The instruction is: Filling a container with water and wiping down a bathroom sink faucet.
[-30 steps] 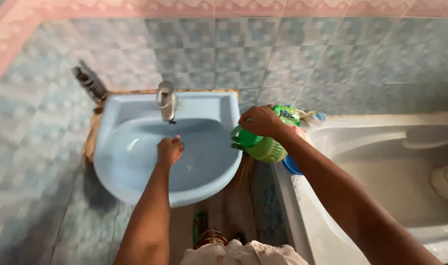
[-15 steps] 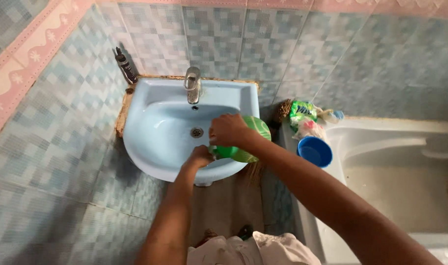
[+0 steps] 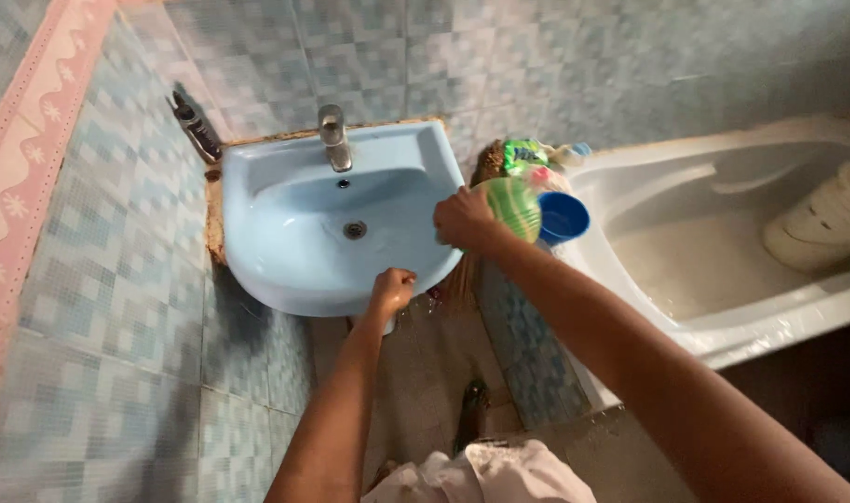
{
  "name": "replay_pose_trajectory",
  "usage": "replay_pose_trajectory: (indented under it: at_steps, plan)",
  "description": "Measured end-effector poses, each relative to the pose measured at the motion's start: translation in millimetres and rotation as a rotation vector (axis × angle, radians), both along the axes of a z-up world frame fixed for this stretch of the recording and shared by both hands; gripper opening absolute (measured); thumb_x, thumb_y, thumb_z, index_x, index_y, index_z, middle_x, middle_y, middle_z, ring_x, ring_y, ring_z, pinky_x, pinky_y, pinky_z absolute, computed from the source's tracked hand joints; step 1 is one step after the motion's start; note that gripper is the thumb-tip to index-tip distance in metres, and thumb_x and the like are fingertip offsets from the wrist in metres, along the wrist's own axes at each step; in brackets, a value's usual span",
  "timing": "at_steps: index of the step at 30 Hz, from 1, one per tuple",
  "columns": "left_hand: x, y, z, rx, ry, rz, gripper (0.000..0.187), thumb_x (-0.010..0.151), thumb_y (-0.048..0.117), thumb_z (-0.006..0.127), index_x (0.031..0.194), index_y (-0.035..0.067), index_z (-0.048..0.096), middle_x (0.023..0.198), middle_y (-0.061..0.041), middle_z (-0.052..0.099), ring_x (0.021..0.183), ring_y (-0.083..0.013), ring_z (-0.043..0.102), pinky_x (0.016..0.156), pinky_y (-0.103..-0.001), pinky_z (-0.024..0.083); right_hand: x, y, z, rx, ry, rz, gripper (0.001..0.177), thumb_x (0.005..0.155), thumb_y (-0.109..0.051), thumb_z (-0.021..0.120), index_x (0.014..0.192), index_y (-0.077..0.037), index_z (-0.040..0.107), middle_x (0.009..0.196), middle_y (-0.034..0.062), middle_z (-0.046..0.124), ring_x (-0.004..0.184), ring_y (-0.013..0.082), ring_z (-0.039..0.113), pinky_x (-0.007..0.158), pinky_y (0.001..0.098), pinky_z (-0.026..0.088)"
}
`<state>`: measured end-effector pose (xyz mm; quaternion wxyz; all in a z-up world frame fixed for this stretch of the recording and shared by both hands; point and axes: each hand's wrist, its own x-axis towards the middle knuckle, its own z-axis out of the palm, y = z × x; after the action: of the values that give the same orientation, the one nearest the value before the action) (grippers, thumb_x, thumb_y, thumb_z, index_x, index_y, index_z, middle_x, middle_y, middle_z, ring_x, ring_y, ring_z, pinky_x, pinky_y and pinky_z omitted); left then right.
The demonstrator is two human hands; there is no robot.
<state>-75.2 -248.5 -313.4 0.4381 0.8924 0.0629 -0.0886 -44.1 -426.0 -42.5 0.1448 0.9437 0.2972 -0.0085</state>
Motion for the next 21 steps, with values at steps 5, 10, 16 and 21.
replay_pose_trajectory:
  at_steps: [5, 10, 16, 21]
  plan:
    - [-61.3, 12.7, 61.5, 0.047, -0.013, 0.142, 0.026, 0.095, 0.010, 0.063, 0.117, 0.008, 0.077, 0.121, -0.017, 0.074, 0.108, -0.0358, 0.072, 0.092, -0.046, 0.058, -51.5, 9.0, 3.1, 0.130, 0.049, -0.028, 0.022, 0.084, -0.037, 0.070, 0.101, -0.029, 0.081, 0.099, 0.0024, 0.077, 0.106, 0.0310, 0.066, 0.088, 0.0534, 0.048]
    - [-62.7, 15.0, 71.7, 0.114, -0.263, 0.240, 0.020, 0.087, 0.013, 0.070, 0.103, 0.008, 0.081, 0.104, -0.016, 0.078, 0.094, -0.0331, 0.074, 0.085, -0.044, 0.058, -47.5, -38.8, -22.3, 0.263, -0.013, -0.100, 0.025, 0.091, -0.034, 0.064, 0.110, -0.028, 0.080, 0.104, 0.0084, 0.075, 0.097, 0.0367, 0.068, 0.082, 0.0521, 0.054]
    - [-57.2, -48.5, 145.6, -0.020, -0.547, 0.243, 0.017, 0.089, 0.019, 0.074, 0.096, 0.005, 0.080, 0.091, -0.016, 0.078, 0.086, -0.0309, 0.075, 0.080, -0.043, 0.058, -70.1, -135.6, -24.7, 0.919, 0.113, -0.353, 0.029, 0.099, -0.034, 0.065, 0.107, -0.010, 0.080, 0.095, 0.0128, 0.077, 0.080, 0.0306, 0.073, 0.074, 0.0433, 0.058]
    - [-40.1, -164.8, 161.6, -0.148, -0.636, 0.100, 0.013, 0.088, 0.010, 0.068, 0.096, 0.004, 0.077, 0.090, -0.015, 0.077, 0.084, -0.0303, 0.076, 0.079, -0.041, 0.059, -95.1, -242.4, -56.0, 1.350, 0.229, -0.718, 0.037, 0.086, -0.030, 0.082, 0.105, 0.001, 0.075, 0.084, 0.0073, 0.071, 0.073, 0.0148, 0.065, 0.063, 0.0359, 0.053]
